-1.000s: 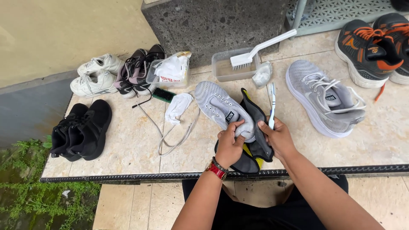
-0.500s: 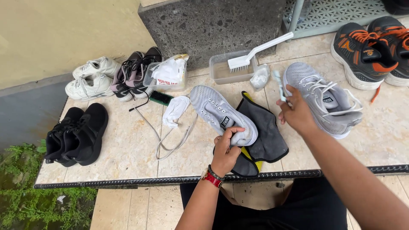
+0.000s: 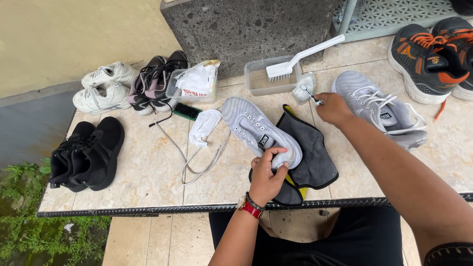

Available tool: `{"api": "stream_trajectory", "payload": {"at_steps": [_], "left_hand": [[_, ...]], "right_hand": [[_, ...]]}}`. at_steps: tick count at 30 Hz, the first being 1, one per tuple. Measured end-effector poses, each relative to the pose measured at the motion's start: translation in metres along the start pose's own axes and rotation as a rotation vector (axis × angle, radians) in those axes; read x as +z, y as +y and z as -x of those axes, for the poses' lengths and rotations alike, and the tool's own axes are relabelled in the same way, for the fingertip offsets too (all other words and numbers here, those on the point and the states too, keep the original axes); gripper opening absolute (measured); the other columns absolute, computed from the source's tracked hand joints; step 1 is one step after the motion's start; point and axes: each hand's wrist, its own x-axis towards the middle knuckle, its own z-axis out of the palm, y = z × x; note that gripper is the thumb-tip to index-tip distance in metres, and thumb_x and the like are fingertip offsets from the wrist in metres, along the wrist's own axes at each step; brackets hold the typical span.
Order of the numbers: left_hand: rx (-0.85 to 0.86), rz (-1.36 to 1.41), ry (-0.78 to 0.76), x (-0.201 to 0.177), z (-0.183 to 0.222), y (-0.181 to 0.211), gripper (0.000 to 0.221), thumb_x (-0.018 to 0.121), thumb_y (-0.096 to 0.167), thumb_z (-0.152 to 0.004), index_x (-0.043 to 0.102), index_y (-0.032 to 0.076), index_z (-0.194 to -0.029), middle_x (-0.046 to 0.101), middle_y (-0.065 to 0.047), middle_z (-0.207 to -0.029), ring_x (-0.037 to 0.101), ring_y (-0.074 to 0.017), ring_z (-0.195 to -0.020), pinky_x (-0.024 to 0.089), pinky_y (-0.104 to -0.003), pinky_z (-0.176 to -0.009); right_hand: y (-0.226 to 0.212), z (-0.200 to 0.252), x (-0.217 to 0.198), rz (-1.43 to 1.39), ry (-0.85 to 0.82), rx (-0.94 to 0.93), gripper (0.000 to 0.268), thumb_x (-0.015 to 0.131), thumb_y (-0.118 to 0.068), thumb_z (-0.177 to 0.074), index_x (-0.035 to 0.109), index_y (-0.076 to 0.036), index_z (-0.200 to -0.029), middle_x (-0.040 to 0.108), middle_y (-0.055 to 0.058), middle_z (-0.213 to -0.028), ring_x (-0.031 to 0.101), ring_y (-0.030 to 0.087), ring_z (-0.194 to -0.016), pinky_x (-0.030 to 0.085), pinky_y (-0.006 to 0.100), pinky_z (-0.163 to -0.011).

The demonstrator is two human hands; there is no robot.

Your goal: Cleaning a white sneaker by scrubbing the midsole and upper with a toothbrush and cleaning solution.

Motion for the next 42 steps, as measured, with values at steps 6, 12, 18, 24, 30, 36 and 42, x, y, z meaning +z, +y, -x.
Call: {"api": "stream_trajectory", "payload": {"at_steps": [6,12,18,24,30,36,42], "left_hand": [[0.002,0.002,0.01,-0.003,0.004,0.002,0.031,0.066,0.016,-0.091,0.064,0.019,-0.122,0.069,-0.009,-0.105,0.046,-0.0176,-0.105,0.025,-0.036,-0.107],[0.028,0.013,0.033,0.001,0.005,-0.006,0.033,0.07,0.019,-0.088,0.064,0.02,-0.121,0.069,-0.007,-0.102,0.053,-0.0202,-0.103,0.025,-0.036,-0.108],[0.017,-0.013,0.034,-0.002,0.003,0.004,0.034,0.069,0.015,-0.087,0.065,0.019,-0.121,0.069,-0.009,-0.1,0.051,-0.0204,-0.101,0.027,-0.036,-0.107],[0.025,-0.004,0.038,0.004,0.002,-0.013,0.036,0.067,0.013,-0.089,0.065,0.021,-0.125,0.069,-0.008,-0.098,0.052,-0.0211,-0.097,0.026,-0.035,-0.108],[0.015,-0.124,-0.017,0.0,0.0,-0.012,0.031,0.059,0.037,-0.096,0.058,0.024,-0.124,0.067,0.013,-0.105,0.041,-0.0084,-0.05,0.029,-0.037,-0.108],[-0.015,-0.092,-0.032,0.0,-0.005,-0.011,0.045,0.064,0.026,-0.093,0.049,0.02,-0.135,0.065,0.003,-0.129,0.065,-0.0195,-0.125,0.021,-0.043,-0.113],[0.023,-0.207,-0.02,0.007,-0.003,-0.017,0.045,0.059,0.031,-0.095,0.046,0.019,-0.137,0.061,0.005,-0.133,0.066,-0.0181,-0.122,0.024,-0.04,-0.108]], "right_hand": [[-0.014,0.014,-0.011,-0.219,0.025,0.041,0.045,0.052,-0.001,-0.098,0.055,0.009,-0.141,0.069,0.025,-0.097,0.057,0.015,-0.054,0.05,0.028,-0.043],[0.01,0.001,0.006,-0.168,0.036,-0.015,0.041,0.052,-0.001,-0.098,0.062,0.001,-0.138,0.07,0.023,-0.094,0.058,0.016,-0.051,0.049,0.028,-0.038],[-0.046,0.074,-0.025,-0.612,0.015,0.062,0.047,0.046,-0.001,-0.1,0.043,0.014,-0.145,0.065,0.019,-0.103,0.05,0.007,-0.052,0.037,0.02,-0.038],[-0.077,0.185,-0.031,-0.907,-0.097,-0.009,0.05,0.04,-0.001,-0.097,0.041,0.007,-0.147,0.058,0.015,-0.089,0.048,0.008,-0.041,0.033,0.02,-0.03],[-0.007,0.281,0.02,-0.882,-0.112,-0.036,0.048,0.05,-0.006,-0.101,0.052,-0.008,-0.149,0.067,0.005,-0.081,0.042,0.007,-0.043,0.032,0.019,-0.033],[0.003,0.309,0.05,-0.821,-0.037,0.014,0.049,0.058,-0.017,-0.097,0.056,-0.009,-0.146,0.067,0.012,-0.079,0.043,0.012,-0.04,0.036,0.026,-0.036],[0.005,0.281,0.067,-0.903,-0.076,-0.05,0.043,0.054,-0.012,-0.101,0.056,-0.011,-0.144,0.067,0.009,-0.082,0.041,0.01,-0.039,0.034,0.024,-0.037]]}}
